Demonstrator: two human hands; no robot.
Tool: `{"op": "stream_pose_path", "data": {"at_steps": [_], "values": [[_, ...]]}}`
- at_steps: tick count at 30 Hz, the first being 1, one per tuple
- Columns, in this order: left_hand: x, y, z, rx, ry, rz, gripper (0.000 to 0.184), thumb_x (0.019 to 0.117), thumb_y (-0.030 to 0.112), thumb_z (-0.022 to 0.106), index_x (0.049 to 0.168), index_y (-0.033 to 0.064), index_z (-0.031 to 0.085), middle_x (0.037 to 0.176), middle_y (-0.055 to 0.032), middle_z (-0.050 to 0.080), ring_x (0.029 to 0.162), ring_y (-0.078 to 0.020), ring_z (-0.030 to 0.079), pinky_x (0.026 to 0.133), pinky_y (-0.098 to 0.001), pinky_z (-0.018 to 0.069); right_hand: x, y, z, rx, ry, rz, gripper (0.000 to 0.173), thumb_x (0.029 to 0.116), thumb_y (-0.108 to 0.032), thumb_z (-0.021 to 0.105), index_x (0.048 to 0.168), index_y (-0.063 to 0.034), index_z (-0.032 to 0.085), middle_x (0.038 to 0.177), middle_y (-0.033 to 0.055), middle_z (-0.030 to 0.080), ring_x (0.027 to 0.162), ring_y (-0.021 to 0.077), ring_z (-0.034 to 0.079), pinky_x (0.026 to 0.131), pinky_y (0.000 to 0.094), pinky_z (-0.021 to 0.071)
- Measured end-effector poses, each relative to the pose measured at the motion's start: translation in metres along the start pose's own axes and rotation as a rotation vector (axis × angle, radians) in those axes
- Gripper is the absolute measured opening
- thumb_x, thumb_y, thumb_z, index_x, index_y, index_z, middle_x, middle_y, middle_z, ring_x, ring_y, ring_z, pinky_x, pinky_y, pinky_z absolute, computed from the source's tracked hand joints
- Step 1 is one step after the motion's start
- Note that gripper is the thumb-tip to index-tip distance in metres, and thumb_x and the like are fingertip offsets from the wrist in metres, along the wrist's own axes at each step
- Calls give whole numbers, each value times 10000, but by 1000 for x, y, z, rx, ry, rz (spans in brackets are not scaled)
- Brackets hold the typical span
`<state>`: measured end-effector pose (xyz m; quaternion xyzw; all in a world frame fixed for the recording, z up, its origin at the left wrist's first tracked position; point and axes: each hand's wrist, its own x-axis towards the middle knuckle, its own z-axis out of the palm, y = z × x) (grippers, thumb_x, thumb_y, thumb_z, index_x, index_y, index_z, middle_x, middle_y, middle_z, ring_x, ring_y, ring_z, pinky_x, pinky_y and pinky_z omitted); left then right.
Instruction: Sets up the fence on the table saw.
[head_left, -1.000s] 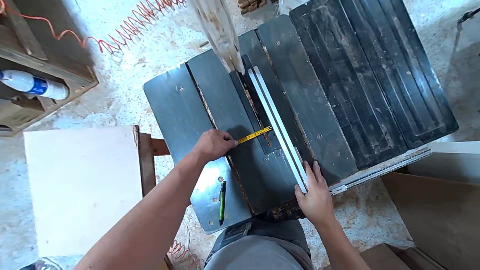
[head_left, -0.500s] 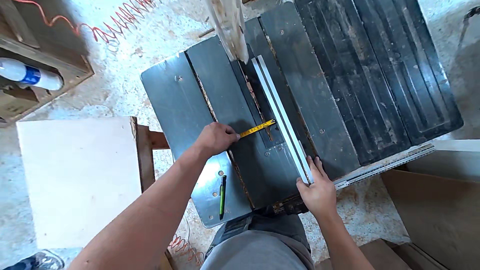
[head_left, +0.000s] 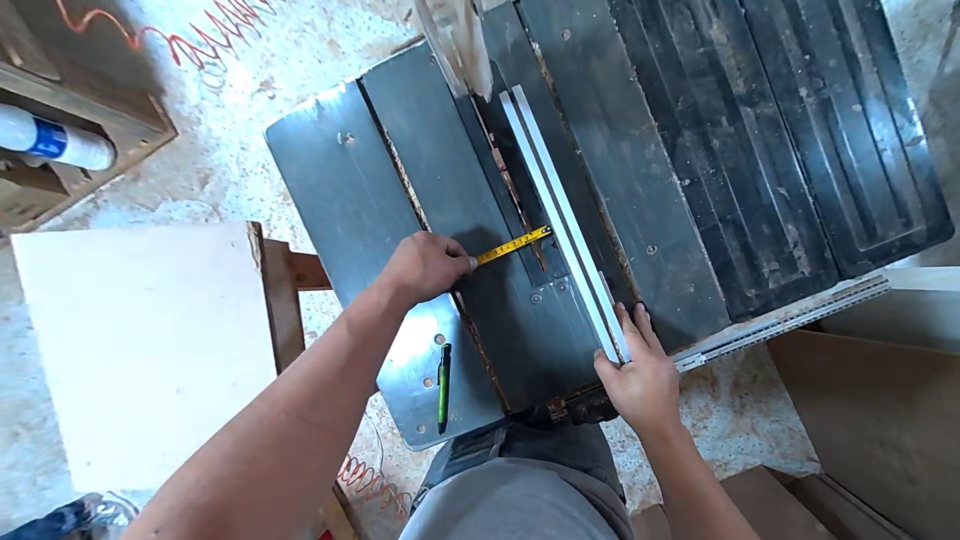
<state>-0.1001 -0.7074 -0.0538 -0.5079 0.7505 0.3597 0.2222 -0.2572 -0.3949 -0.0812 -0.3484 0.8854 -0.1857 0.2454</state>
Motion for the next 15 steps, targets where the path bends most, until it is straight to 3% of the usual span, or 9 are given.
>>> {"op": "stream_pose_path", "data": {"at_steps": [4,6,9,11,13,15], "values": [[0,1,-2,2,-13,2,275,1025,387,626,965,166,777,903,-91,725,890,-279,681,796,-598,513,0,1,4,-4,21,-32,700,918,-366,679,1572,-244,459,1638,91,402,1431,295,495,1100,556,466],[0,1,-3,8,-17,1,276,1028,385,623,965,167,779,917,-92,729,900,-283,682,803,-600,513,-2,2,0,41,-8,-31,734,939,-467,666,1594,-246,418,1663,72,362,1472,275,444,1144,551,429],[1,0,-1,12,-9,3,275,1020,399,635,946,179,782,907,-88,730,891,-283,683,792,-606,513,-30,11,-15,295,108,12,864,896,-537,725,1606,-190,376,1665,53,351,1503,218,393,1185,508,422],[1,0,0,10,-5,5,272,1018,398,638,958,174,781,923,-99,733,908,-297,687,806,-622,511,-67,24,-14,500,274,134,984,872,-523,739,1625,-91,277,1678,151,284,1527,267,337,1212,496,387],[1,-1,-1,5,-8,6,271,1018,387,638,989,158,780,964,-115,736,947,-312,689,841,-643,510,-102,38,0,633,277,315,1084,869,-561,737,1633,-29,182,1685,210,226,1534,292,312,1212,474,376],[0,-2,-1,9,-13,6,269,1021,387,636,986,162,780,962,-105,737,945,-299,689,839,-629,513,-123,47,22,715,128,490,1079,854,-551,751,1614,2,219,1634,200,346,1473,255,412,1165,431,429]]}}
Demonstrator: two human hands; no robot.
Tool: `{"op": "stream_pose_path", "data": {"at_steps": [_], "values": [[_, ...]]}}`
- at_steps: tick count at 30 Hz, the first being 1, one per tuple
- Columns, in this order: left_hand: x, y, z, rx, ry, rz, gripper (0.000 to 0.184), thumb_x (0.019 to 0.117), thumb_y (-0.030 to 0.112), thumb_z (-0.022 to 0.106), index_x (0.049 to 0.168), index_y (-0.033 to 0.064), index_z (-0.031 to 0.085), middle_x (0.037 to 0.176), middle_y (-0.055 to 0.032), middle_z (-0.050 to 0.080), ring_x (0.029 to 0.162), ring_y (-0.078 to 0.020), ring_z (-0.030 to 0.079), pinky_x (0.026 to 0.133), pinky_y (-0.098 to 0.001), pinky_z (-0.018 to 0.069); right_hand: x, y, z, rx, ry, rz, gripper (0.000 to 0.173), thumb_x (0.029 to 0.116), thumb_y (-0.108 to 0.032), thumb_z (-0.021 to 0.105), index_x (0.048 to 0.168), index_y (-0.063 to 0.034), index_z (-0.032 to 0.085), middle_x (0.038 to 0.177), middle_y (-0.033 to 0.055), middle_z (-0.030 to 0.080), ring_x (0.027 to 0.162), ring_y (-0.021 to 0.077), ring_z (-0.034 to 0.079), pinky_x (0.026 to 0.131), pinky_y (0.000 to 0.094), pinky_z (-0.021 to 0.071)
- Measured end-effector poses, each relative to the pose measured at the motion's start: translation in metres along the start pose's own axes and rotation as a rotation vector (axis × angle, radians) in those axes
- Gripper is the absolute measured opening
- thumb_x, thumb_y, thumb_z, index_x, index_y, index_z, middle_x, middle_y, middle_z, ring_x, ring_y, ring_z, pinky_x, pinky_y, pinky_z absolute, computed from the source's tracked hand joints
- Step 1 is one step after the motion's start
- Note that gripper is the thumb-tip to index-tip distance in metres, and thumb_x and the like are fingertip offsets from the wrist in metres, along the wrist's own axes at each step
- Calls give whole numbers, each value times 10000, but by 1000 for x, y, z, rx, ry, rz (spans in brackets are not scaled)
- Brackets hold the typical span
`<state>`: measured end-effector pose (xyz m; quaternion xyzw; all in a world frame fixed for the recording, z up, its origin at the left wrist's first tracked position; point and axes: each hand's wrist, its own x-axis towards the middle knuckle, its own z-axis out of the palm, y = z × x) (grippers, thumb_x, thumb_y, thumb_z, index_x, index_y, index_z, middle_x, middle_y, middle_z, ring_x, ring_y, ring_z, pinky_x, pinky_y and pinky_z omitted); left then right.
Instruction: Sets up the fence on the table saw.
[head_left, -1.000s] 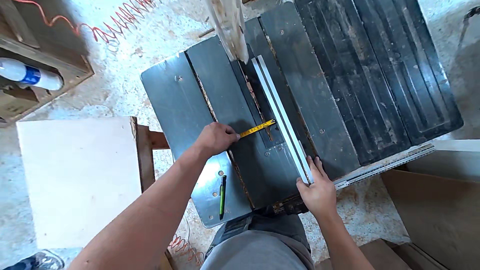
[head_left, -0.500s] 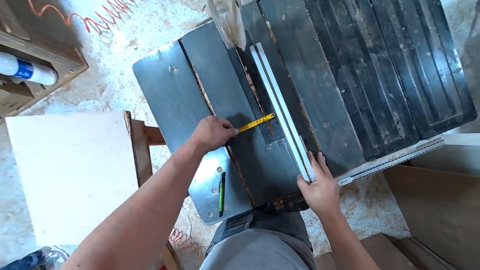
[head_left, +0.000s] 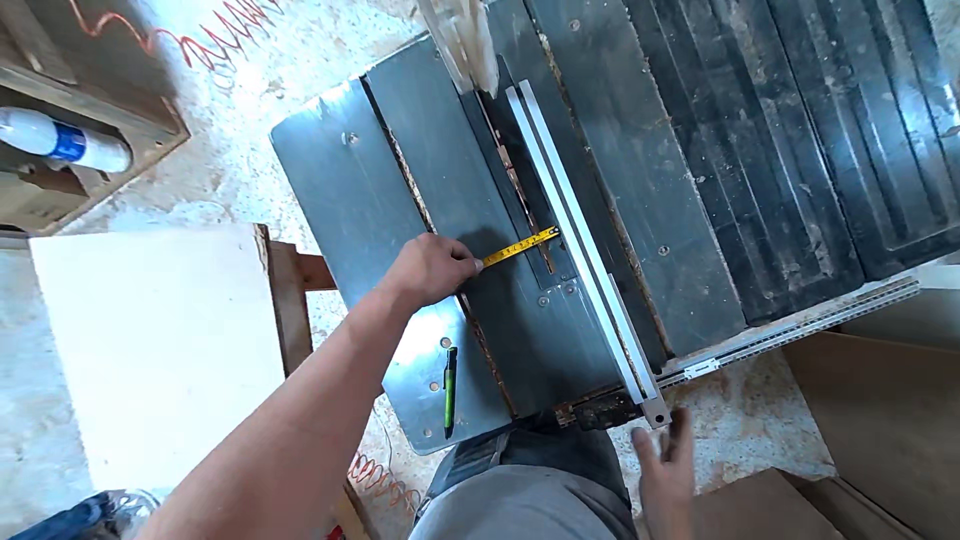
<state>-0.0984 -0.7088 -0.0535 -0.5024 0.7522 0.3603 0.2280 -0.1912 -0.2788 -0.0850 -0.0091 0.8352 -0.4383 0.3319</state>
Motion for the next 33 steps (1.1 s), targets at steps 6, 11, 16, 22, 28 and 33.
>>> {"op": "stream_pose_path", "data": {"at_steps": [6,11,16,22,28,33], "values": [[0,1,0,4,-4,-1,275,1026,391,630,987,164,779,949,-94,736,929,-284,690,833,-614,516,21,1,65,196,33,196,492,835,-282,854,1166,20,652,972,82,750,920,123,729,864,323,613],[1,2,0,-3,1,-2,272,1027,388,627,977,167,778,905,-82,733,874,-261,691,804,-586,530,28,8,74,438,40,151,502,803,-158,874,1200,34,633,989,111,750,927,167,740,874,348,633],[3,0,1,2,13,2,269,1020,396,637,974,174,781,918,-81,734,899,-270,689,813,-599,521,30,12,75,519,31,125,475,791,-102,865,1179,52,637,972,130,747,897,184,741,861,358,635],[1,1,0,27,12,13,280,1024,408,626,974,183,785,926,-85,735,915,-276,689,817,-606,515,28,5,80,519,122,102,422,792,-45,860,1149,54,658,957,140,751,879,195,747,842,363,642],[1,1,0,10,14,9,283,1020,403,631,980,169,784,927,-97,736,910,-288,692,820,-620,519,28,2,81,458,142,127,450,787,-95,881,1159,41,667,976,128,757,915,195,749,867,381,641],[1,1,1,16,13,4,284,1026,406,623,980,176,783,928,-88,734,913,-279,686,817,-611,512,31,10,79,534,107,106,462,761,-93,886,1138,53,663,951,142,749,881,206,744,844,384,641]]}}
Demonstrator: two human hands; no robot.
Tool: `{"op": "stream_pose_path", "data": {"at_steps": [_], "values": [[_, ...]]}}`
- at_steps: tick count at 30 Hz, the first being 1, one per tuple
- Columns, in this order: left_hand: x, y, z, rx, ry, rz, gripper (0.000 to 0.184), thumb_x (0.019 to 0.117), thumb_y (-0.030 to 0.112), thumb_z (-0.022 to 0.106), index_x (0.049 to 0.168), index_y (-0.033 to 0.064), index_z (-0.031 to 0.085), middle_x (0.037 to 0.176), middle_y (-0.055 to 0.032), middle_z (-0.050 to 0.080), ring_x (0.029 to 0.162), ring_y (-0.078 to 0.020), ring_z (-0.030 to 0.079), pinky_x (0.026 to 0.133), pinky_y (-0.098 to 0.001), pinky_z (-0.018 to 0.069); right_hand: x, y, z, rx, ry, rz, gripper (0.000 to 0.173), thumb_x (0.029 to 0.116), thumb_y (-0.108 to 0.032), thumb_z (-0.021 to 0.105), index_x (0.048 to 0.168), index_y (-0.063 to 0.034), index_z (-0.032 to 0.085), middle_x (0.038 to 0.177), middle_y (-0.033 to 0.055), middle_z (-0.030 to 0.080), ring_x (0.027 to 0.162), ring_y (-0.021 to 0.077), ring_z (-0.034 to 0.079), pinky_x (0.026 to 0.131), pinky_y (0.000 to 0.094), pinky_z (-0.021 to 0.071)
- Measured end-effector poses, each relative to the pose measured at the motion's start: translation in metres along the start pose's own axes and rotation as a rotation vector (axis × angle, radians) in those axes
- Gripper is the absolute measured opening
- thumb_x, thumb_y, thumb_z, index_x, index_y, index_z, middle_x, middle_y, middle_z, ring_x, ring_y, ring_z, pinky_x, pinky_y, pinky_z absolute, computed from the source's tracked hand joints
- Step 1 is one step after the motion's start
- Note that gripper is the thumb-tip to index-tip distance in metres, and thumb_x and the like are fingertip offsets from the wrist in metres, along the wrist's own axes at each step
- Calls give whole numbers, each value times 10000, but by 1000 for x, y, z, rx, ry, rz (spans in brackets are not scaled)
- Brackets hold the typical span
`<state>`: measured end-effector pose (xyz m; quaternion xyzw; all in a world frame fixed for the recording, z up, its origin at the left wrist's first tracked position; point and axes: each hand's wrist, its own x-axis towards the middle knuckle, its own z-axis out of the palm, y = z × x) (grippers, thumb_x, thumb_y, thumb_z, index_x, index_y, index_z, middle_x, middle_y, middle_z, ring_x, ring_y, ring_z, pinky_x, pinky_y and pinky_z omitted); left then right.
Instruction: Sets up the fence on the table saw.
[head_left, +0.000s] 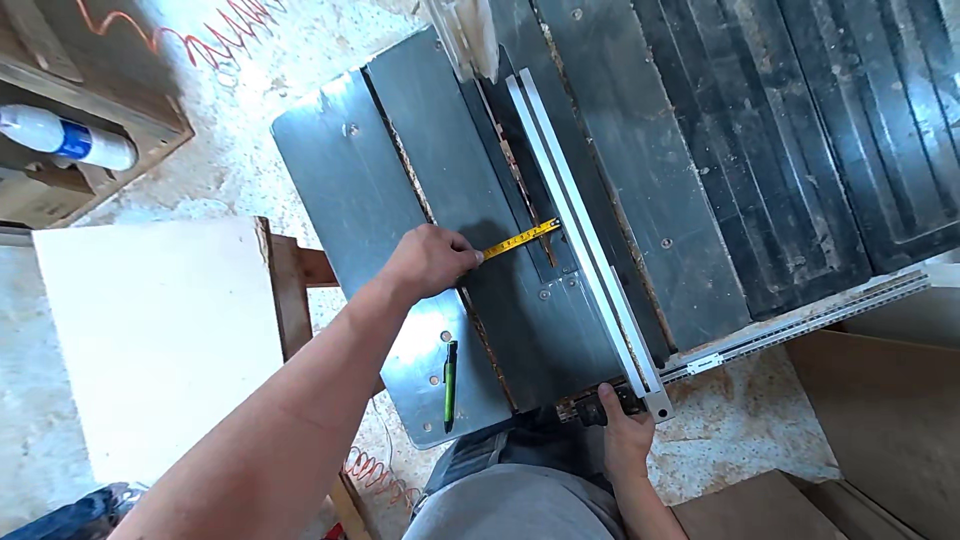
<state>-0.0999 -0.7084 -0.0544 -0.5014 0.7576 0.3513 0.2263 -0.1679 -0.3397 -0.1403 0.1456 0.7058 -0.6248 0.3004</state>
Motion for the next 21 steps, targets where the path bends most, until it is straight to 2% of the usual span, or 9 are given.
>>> {"op": "stream_pose_path", "data": {"at_steps": [5,12,21], "values": [[-1,0,0,-6,6,5,281,1023,408,629,964,181,785,916,-79,735,903,-266,687,808,-600,513,0,-1,0,43,3,17,461,767,-35,870,1164,52,653,980,155,743,898,218,739,852,394,636],[1,-1,1,-18,5,9,280,1023,406,631,970,176,782,924,-80,735,899,-267,688,813,-595,518,2,6,-4,65,-57,-25,455,769,-97,881,1156,16,669,965,131,745,870,201,738,828,384,637],[0,1,1,-15,7,2,289,1026,411,625,964,176,782,921,-73,737,890,-257,688,809,-588,520,1,3,-1,60,-40,-22,422,777,-54,864,1143,22,668,948,129,748,860,189,742,819,367,640]]}}
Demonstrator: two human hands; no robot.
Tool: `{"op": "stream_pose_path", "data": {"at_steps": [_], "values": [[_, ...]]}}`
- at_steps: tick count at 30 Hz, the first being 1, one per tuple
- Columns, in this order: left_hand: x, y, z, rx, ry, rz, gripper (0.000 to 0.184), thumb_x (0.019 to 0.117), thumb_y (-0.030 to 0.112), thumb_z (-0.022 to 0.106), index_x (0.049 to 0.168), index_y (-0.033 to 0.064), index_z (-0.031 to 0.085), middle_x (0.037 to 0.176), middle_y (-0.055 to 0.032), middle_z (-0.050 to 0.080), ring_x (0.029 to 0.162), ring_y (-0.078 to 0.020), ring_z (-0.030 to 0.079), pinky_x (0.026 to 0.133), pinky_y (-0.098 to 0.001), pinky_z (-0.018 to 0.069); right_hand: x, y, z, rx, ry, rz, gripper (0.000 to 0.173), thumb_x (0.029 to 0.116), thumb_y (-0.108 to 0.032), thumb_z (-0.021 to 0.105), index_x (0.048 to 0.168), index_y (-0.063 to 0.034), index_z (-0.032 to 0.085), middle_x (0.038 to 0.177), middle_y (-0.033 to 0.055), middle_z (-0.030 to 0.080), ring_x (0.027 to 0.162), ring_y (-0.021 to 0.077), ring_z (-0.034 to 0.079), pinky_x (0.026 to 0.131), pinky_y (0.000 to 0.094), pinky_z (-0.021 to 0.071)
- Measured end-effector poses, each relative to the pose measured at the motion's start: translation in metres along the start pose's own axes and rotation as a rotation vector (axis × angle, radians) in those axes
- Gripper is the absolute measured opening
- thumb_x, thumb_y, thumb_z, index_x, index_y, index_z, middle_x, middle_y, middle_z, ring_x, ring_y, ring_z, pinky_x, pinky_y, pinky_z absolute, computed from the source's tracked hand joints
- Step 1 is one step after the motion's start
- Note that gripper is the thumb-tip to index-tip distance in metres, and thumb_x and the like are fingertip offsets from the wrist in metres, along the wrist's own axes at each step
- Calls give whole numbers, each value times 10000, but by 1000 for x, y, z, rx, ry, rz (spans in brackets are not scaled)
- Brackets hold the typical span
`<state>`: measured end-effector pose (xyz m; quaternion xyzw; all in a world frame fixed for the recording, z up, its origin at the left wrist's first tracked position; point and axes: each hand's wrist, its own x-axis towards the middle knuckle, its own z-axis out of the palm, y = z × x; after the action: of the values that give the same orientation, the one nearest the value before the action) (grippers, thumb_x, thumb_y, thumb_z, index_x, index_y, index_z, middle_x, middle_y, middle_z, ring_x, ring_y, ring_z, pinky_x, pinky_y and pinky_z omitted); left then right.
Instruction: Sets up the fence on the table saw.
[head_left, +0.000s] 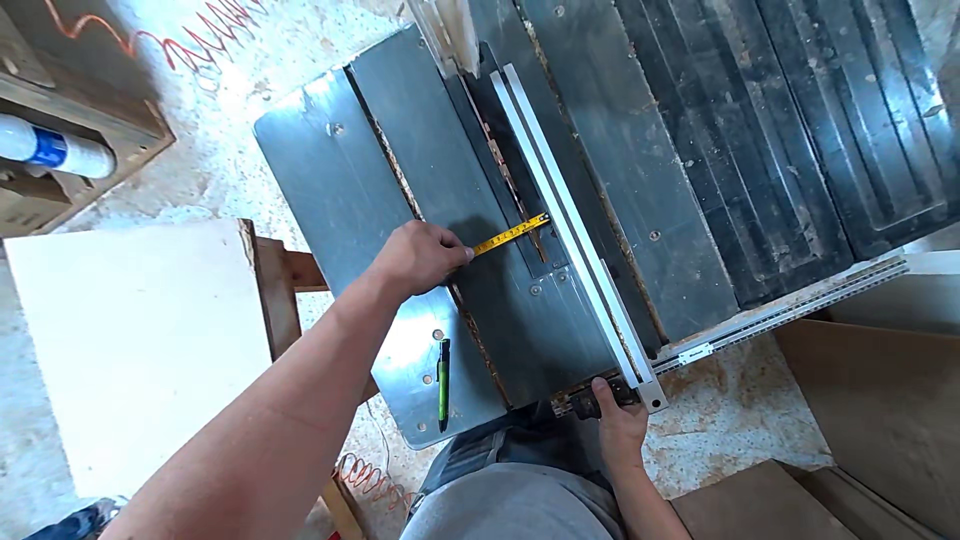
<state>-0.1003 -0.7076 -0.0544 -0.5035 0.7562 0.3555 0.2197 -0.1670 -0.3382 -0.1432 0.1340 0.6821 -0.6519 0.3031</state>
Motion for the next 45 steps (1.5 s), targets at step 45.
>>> {"op": "stream_pose_path", "data": {"at_steps": [45], "values": [[2,-1,-1,-7,-11,16,274,1017,397,638,966,173,787,941,-89,737,915,-270,686,818,-592,515,-2,2,-4,-143,-12,-43,608,756,-268,908,1223,-9,618,975,75,746,890,151,742,829,352,643]]}}
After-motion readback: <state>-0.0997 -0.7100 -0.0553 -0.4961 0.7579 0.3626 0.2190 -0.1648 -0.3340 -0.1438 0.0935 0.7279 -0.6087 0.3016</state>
